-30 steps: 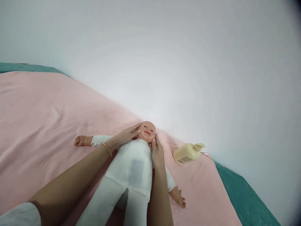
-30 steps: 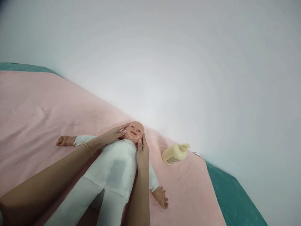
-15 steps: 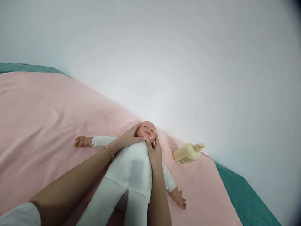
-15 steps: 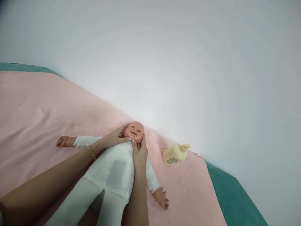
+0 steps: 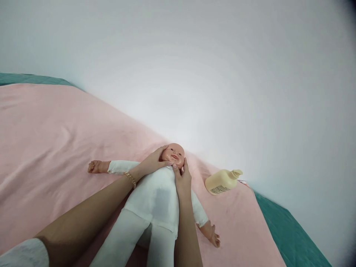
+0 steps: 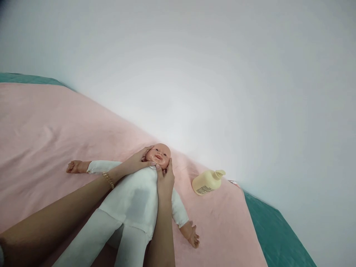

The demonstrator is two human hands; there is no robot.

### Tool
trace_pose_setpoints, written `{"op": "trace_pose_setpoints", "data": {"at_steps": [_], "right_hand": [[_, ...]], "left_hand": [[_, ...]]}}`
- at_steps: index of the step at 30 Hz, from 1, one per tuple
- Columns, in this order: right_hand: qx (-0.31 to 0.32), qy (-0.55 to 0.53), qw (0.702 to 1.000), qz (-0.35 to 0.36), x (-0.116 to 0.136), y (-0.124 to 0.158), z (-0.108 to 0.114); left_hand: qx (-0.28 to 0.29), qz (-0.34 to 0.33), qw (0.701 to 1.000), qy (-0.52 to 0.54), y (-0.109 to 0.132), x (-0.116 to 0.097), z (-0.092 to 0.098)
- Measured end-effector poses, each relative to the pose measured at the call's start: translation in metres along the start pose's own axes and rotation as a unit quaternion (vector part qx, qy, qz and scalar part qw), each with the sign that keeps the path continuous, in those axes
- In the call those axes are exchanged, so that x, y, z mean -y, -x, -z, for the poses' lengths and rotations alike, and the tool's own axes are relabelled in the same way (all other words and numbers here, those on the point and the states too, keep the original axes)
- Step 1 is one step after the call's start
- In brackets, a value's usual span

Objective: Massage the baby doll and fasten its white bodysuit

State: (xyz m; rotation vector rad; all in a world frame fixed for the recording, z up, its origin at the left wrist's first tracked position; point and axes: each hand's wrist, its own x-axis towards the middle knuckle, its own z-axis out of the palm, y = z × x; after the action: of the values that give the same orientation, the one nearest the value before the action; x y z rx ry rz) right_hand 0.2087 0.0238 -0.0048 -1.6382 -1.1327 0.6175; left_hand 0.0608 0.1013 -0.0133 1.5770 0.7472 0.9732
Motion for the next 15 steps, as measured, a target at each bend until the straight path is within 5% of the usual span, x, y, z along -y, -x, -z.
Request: {"op": "trace_pose_setpoints", "data": {"at_steps": [15], "right_hand": [[0.027,-0.013,1.000,0.008,0.004,0.000,0.010]], "left_hand": [[0.035,0.014,0.999,-0.010,-0.001,-0.011,0.009]]}}
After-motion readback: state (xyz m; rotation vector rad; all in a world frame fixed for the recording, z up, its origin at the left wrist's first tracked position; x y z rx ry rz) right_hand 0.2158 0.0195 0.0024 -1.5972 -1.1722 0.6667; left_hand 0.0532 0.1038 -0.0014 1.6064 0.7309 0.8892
